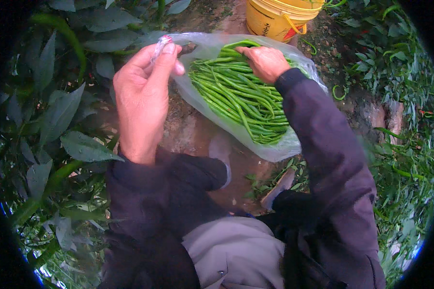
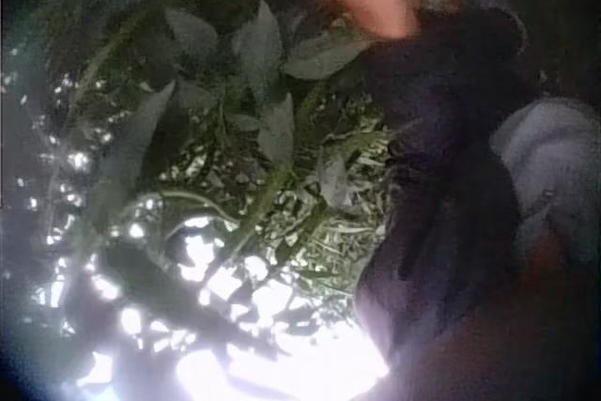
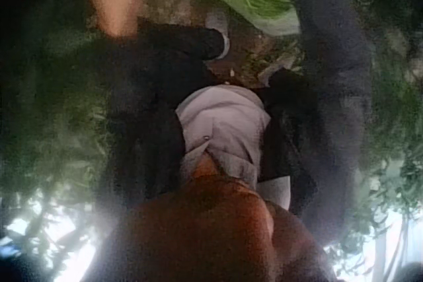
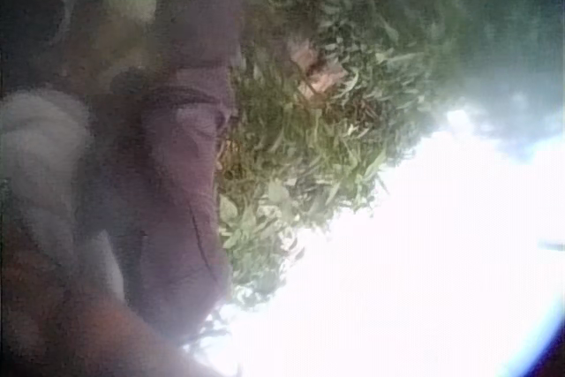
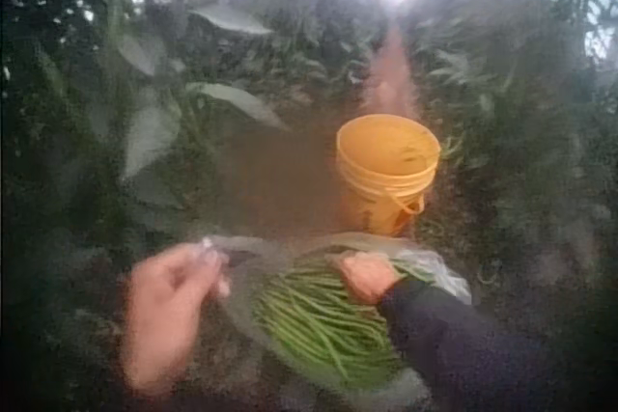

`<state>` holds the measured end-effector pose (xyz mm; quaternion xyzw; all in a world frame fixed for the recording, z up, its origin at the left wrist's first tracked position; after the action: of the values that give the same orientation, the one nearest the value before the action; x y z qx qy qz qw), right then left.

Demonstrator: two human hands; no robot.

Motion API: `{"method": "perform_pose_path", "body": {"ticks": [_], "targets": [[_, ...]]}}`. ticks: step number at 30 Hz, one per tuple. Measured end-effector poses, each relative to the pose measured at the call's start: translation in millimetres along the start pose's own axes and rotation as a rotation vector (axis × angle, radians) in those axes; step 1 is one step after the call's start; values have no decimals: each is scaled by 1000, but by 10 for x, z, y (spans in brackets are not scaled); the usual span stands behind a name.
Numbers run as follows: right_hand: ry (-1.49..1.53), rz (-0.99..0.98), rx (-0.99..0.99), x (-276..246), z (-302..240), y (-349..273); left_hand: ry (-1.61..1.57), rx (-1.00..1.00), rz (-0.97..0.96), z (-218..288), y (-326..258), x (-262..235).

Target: The person harvests green chili peppers from plants in a greenhouse, placing them into a plastic bag. They repeatedly reach into the foliage, pull peppers from the stems, and add them to the bag.

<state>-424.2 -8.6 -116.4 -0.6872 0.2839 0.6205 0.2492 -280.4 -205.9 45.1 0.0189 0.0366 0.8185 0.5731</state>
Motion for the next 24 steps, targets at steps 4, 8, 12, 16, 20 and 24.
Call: {"method": "perform_pose_path", "body": {"ticks": [4, 8, 12, 16, 20, 24], "targets": [[-44, 22, -10, 530, -154, 214, -31, -17, 27, 8, 1, 21], [176, 80, 15, 766, 19, 62, -165, -43, 60, -6, 6, -33], [251, 203, 80, 773, -38, -54, -110, -52, 14, 15, 19, -18], [80, 112, 22, 890, -500, -99, -177, -30, 8, 13, 21, 51], [257, 434, 84, 474, -371, -219, -209, -56, 28, -5, 21, 35], [318, 292, 351, 458, -328, -655, -184, -51, 30, 6, 14, 11]]}}
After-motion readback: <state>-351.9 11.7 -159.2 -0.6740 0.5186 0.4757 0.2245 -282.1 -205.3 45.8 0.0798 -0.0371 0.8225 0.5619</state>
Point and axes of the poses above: each hand's wrist, its own y-axis towards the middle knuckle, its own x-axis out of the palm, z = x × y, the point moved 8 cm from there along y, towards the middle knuckle, and after that the axes turned 9 degrees about -y, right-handed, at the moved point
